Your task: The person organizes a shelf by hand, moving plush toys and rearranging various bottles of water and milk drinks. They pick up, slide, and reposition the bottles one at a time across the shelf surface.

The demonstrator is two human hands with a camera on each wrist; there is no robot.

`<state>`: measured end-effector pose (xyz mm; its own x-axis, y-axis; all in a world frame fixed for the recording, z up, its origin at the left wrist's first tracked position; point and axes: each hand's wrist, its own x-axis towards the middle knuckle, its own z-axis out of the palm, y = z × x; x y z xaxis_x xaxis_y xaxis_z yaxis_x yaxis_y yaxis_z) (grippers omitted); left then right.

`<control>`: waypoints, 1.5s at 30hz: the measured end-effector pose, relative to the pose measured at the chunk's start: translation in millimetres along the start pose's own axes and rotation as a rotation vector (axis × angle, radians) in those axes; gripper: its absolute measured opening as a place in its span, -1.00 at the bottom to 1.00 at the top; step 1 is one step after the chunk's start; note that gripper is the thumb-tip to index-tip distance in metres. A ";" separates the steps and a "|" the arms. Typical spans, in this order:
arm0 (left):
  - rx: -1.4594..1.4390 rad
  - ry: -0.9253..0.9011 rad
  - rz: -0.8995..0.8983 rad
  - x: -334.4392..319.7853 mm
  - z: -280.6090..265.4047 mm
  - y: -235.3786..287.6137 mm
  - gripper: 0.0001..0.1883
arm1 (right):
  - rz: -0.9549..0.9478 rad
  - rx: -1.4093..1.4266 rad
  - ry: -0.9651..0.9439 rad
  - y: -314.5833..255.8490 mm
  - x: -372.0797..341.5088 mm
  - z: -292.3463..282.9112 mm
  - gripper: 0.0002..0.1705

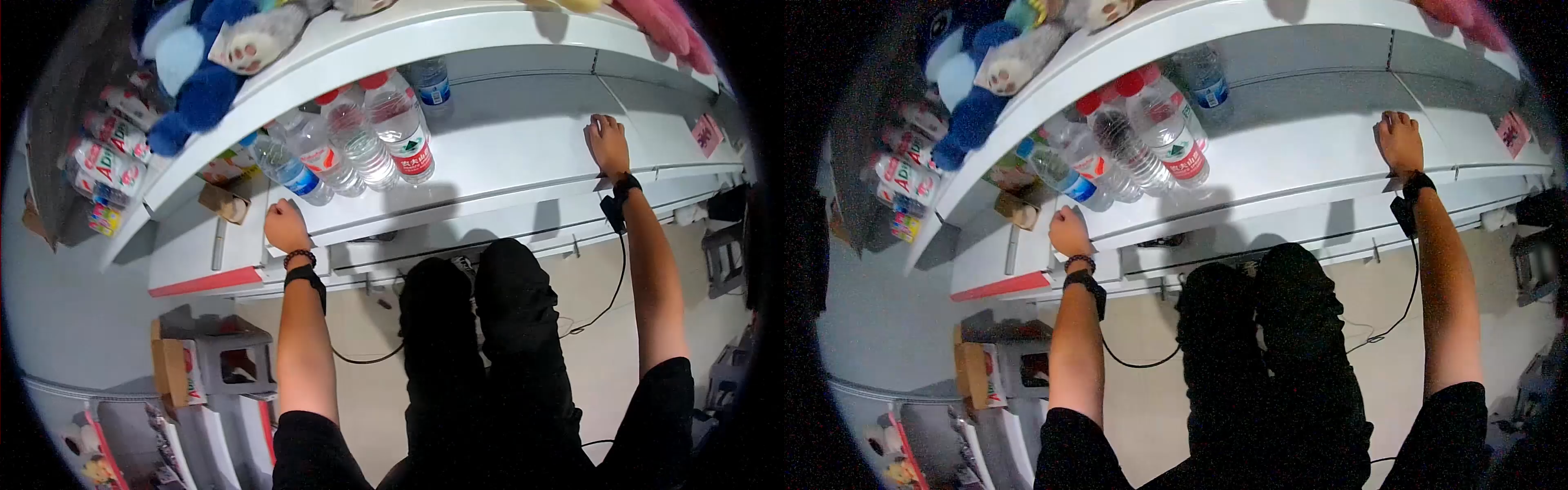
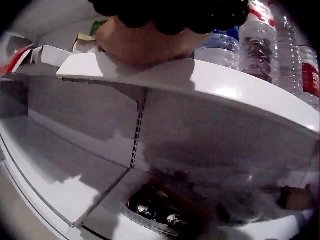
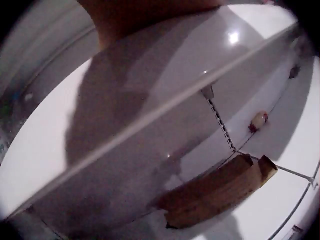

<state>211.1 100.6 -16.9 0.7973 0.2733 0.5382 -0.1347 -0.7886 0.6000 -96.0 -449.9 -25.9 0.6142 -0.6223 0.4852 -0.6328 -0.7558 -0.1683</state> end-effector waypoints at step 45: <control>-0.125 0.041 0.165 -26.1 -18.4 -10.6 -0.40 | -0.066 0.009 -0.089 32.3 13.5 25.6 -0.58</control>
<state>180.9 112.0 -26.5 0.7341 0.1701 0.6574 -0.3357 -0.7506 0.5691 -96.1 -488.0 -46.8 0.6939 -0.5866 0.4176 -0.5857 -0.7972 -0.1465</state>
